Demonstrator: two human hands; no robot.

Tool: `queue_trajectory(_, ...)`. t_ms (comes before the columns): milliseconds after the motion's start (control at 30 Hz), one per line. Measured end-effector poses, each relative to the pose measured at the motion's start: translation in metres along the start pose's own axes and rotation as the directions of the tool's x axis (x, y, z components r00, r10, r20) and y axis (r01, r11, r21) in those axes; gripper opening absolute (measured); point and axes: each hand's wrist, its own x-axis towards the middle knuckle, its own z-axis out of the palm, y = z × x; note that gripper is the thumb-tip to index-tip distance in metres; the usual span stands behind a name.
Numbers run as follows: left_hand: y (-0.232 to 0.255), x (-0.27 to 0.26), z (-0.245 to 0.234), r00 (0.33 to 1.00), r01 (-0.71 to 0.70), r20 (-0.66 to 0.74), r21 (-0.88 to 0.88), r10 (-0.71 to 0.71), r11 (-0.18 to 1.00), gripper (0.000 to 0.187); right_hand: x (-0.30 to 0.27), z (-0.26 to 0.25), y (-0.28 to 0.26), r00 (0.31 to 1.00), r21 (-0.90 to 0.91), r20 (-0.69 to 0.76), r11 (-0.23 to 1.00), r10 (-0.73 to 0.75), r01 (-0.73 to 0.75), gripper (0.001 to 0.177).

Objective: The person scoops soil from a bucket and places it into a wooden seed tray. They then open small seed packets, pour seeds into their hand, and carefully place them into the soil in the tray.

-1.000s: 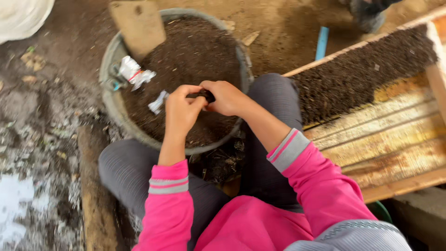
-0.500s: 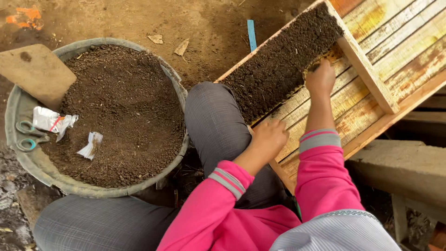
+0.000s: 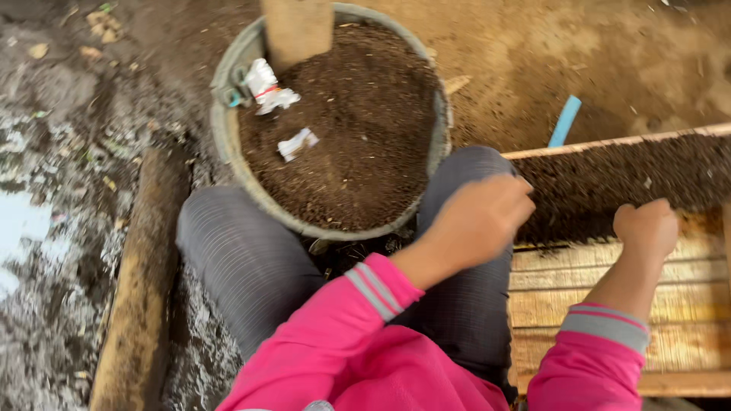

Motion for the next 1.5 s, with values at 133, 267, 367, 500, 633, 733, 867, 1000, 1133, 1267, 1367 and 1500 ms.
queue_trajectory(133, -0.075, -0.040, -0.131, 0.924, 0.378, -0.201, 0.615, -0.326, 0.692, 0.009, -0.095, 0.003, -0.142, 0.733, -0.037, -0.358, 0.793, -0.579, 0.609, 0.045)
queue_trajectory(267, -0.157, -0.120, -0.175, 0.706, 0.536, -0.171, 0.763, -0.688, 0.361, 0.012, -0.202, 0.062, -0.290, 0.107, 0.183, -0.164, 0.077, -0.981, 0.980, 0.032)
queue_trajectory(367, -0.173, -0.139, -0.178, 0.628, 0.604, -0.119, 0.697, -0.769, 0.386, 0.009, -0.223, 0.133, -0.357, 0.079, 0.215, 0.223, 0.128, -0.972, 0.968, 0.050)
queue_trajectory(500, -0.165, -0.138, -0.197, 0.644, 0.661, -0.196, 0.629, -0.739, 0.409, 0.007, -0.189, 0.225, -0.374, 0.035, 0.080, -0.004, 0.034, -0.999, 0.996, 0.036)
queue_trajectory(633, -0.165, -0.143, -0.203, 0.473, 0.870, -0.209, -0.040, -0.856, 0.491, 0.011, -0.210, 0.193, -0.343, 0.341, 0.328, 0.253, 0.412, -0.905, 0.850, 0.042)
queue_trajectory(733, -0.154, -0.127, -0.185, 0.385, 0.777, -0.191, -0.461, -0.903, 0.429, 0.014, -0.241, 0.149, -0.326, 0.442, 0.493, 0.067, 0.415, -0.894, 0.765, 0.030)
queue_trajectory(867, -0.129, -0.102, -0.164, 0.196, 0.413, -0.040, -0.903, -0.980, 0.119, 0.012, -0.291, 0.107, -0.316, 0.548, 0.801, -0.199, 0.187, -0.812, 0.568, 0.015)
queue_trajectory(1000, -0.151, -0.116, -0.160, 0.221, 0.435, 0.036, -0.898, -0.975, 0.065, 0.016, -0.259, 0.110, -0.317, 0.477, 0.732, -0.199, 0.195, -0.856, 0.653, 0.008)
queue_trajectory(1133, -0.119, -0.099, -0.192, 0.643, 0.719, -0.249, -0.130, -0.724, 0.683, 0.017, -0.215, 0.142, -0.318, 0.458, 0.686, -0.022, 0.320, -0.889, 0.653, 0.015)
queue_trajectory(1267, -0.137, -0.105, -0.179, 0.610, 0.764, -0.209, -0.103, -0.765, 0.637, 0.015, -0.190, 0.217, -0.308, 0.468, -0.097, -0.049, 0.471, -0.882, 0.877, 0.048)
queue_trajectory(1367, -0.158, -0.113, -0.158, 0.690, 0.702, -0.253, 0.008, -0.678, 0.712, 0.014, -0.218, 0.209, -0.310, 0.540, 0.347, 0.146, 0.554, -0.829, 0.756, 0.049)
queue_trajectory(1500, -0.157, -0.105, -0.145, 0.706, 0.707, -0.220, 0.151, -0.673, 0.691, 0.013, -0.230, 0.170, -0.314, 0.705, 0.875, 0.411, 0.466, -0.577, -0.128, 0.033)
